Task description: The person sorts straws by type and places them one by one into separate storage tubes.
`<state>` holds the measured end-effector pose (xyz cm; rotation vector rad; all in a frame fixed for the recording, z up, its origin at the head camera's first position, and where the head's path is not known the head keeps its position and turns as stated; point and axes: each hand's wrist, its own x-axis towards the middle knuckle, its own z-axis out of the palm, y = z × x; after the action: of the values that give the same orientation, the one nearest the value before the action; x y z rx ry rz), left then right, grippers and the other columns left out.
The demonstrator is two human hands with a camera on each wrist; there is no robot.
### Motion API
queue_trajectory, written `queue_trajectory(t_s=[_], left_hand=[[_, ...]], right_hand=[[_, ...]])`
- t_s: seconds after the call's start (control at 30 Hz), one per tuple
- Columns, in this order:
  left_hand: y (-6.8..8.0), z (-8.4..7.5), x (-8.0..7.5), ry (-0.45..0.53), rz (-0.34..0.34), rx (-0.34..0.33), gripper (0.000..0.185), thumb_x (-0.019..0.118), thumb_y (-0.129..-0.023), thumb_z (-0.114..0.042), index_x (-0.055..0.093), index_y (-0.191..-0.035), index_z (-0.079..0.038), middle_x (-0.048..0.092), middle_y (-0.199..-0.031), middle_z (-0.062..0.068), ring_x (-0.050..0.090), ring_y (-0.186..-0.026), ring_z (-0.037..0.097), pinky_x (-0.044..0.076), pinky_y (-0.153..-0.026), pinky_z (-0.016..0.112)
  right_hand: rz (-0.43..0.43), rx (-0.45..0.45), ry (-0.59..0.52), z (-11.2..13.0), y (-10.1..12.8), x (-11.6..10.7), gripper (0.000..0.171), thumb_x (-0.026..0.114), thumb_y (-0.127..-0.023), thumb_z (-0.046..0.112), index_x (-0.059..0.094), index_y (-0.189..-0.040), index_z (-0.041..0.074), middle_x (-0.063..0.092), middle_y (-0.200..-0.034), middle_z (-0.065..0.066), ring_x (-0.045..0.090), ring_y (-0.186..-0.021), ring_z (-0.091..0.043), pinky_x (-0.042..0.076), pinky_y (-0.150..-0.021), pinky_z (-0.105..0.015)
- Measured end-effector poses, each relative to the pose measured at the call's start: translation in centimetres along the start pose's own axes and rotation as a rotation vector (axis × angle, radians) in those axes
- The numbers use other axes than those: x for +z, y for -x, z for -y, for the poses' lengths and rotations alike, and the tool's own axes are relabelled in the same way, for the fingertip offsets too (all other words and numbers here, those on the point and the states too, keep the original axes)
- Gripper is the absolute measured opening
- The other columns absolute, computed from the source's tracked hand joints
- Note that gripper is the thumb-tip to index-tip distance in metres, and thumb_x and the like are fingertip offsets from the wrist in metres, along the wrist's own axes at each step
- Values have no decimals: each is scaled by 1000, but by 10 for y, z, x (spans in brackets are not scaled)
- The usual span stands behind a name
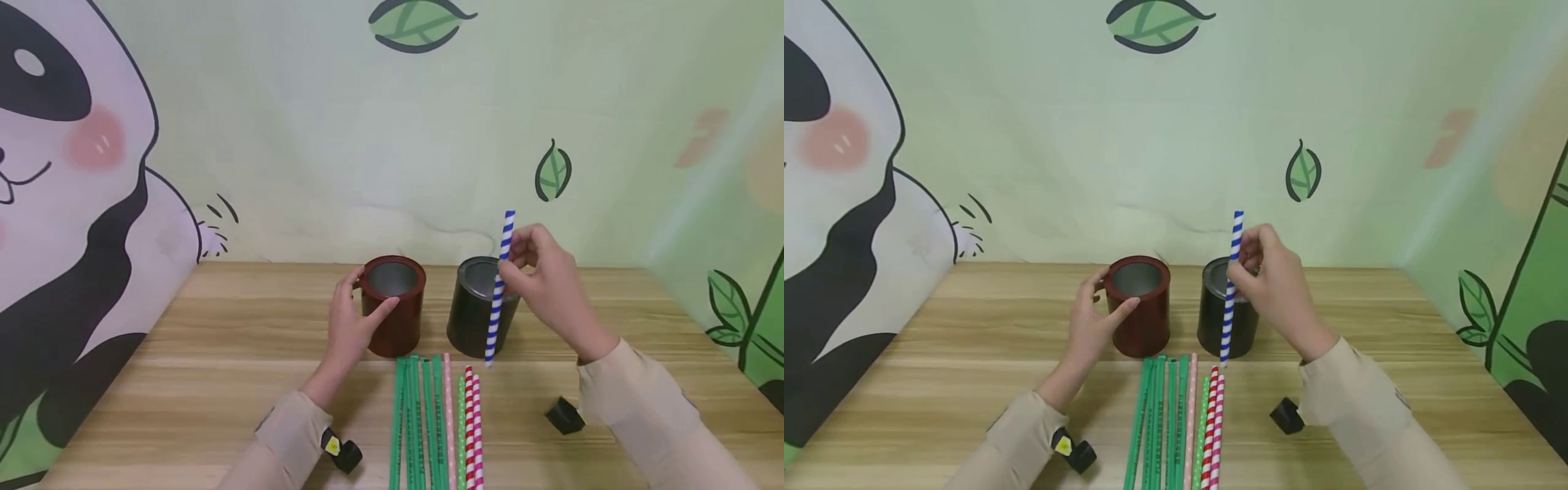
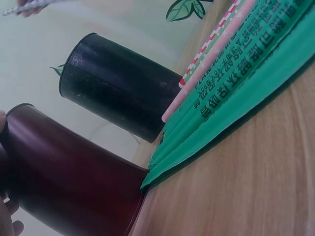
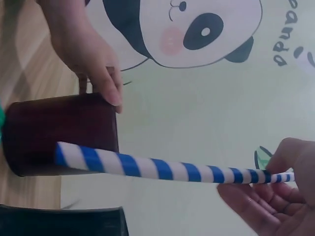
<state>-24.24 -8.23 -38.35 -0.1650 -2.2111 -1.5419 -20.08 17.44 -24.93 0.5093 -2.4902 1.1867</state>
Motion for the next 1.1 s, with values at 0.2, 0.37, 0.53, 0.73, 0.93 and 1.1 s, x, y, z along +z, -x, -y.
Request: queue_trajectory(t_s=[0.2, 0.37, 0.53, 0.73, 0.93, 1.1], left_hand=[[1, 1, 0, -1, -6, 14, 77, 80, -77, -36, 44, -140, -9, 53, -133, 10, 49, -122, 27, 43, -101, 53], [1, 0, 0, -10, -5, 3, 78, 80, -76, -37, 45, -140, -10, 53, -133, 11, 49, -122, 28, 43, -102, 54], [0, 0, 0, -22, -1, -11, 79, 80, -76, -37, 44, -141, -10, 52, -135, 11, 48, -123, 29, 42, -103, 54], [-1, -1, 1, -27, 0, -15, 78, 80, -76, -36, 44, -141, -9, 52, -136, 12, 48, -123, 30, 41, -104, 54], [-1, 0, 1, -31, -6, -13, 79, 80, -76, -37, 44, -140, -9, 53, -135, 13, 49, -123, 30, 41, -105, 54], [0, 0, 0, -33, -10, -11, 79, 80, -76, -39, 44, -141, -10, 53, -136, 11, 49, -123, 29, 41, -104, 53]], right_hand=[[-78, -5, -109, 8, -37, 3, 29, 52, -94, 9, 40, -118, -3, 53, -98, -9, 57, -80, -8, 57, -63, -21], [-130, -22, -189, 13, -57, 14, 30, 52, -95, 10, 39, -119, -1, 52, -98, -4, 60, -86, -13, 56, -67, -18], [-170, -52, -265, 16, -68, 31, 27, 53, -95, 9, 39, -117, 1, 50, -97, -1, 60, -86, -12, 57, -71, -19], [-182, -63, -300, 9, -77, 56, 29, 54, -95, 11, 39, -118, 1, 52, -100, -6, 60, -88, -13, 57, -75, -20], [-111, 0, -261, -3, -85, 80, 30, 55, -94, 9, 39, -118, 0, 55, -104, -14, 61, -90, -18, 58, -78, -25], [-39, 74, -224, -11, -88, 95, 31, 57, -93, 9, 42, -118, 0, 58, -103, -16, 61, -90, -22, 58, -81, -33]])
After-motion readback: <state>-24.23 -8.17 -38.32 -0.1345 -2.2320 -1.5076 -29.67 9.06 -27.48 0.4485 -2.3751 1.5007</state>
